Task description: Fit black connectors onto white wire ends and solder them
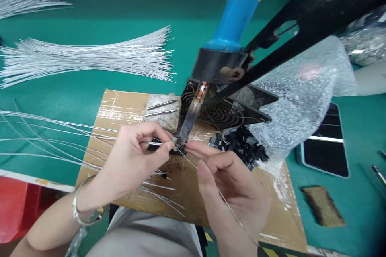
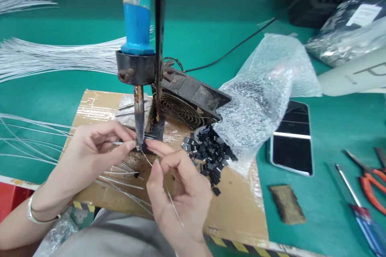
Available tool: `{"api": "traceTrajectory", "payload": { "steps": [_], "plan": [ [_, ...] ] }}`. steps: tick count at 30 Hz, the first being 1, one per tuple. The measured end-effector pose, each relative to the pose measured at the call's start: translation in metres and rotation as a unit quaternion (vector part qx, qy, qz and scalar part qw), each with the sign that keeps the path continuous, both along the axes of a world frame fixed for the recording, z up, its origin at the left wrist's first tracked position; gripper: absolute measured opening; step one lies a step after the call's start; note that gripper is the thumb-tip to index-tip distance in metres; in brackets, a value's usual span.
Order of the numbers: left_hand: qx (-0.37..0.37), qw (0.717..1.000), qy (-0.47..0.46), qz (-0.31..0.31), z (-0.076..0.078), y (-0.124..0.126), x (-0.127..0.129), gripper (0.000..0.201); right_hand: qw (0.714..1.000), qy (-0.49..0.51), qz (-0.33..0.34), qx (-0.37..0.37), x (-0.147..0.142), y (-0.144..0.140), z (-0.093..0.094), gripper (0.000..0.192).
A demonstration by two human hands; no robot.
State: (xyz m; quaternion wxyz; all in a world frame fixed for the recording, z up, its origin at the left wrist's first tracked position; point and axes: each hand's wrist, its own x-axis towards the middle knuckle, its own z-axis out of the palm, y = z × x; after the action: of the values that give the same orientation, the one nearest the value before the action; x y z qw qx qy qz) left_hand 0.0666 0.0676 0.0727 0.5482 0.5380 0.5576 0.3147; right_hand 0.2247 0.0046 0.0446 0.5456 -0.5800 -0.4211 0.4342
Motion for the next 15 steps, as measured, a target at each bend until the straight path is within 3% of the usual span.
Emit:
{"api": "traceTrajectory", "payload": {
  "steps": [7, 15],
  "plan": [
    [0.004, 1.0, -0.002, 0.0, 0.0005, -0.0008, 0.0006, 0.009, 1.0, -0.009, 0.013, 0.021, 0.0013, 0.0003, -0.0009, 0.021],
    [0.013, 1.0, 0.009, 0.0, 0.0015, -0.0024, 0.0002, 0.008, 1.0, 0.0, -0.015, -0.014, -0.0037, 0.0003, 0.0047, 0.021]
  ]
}}
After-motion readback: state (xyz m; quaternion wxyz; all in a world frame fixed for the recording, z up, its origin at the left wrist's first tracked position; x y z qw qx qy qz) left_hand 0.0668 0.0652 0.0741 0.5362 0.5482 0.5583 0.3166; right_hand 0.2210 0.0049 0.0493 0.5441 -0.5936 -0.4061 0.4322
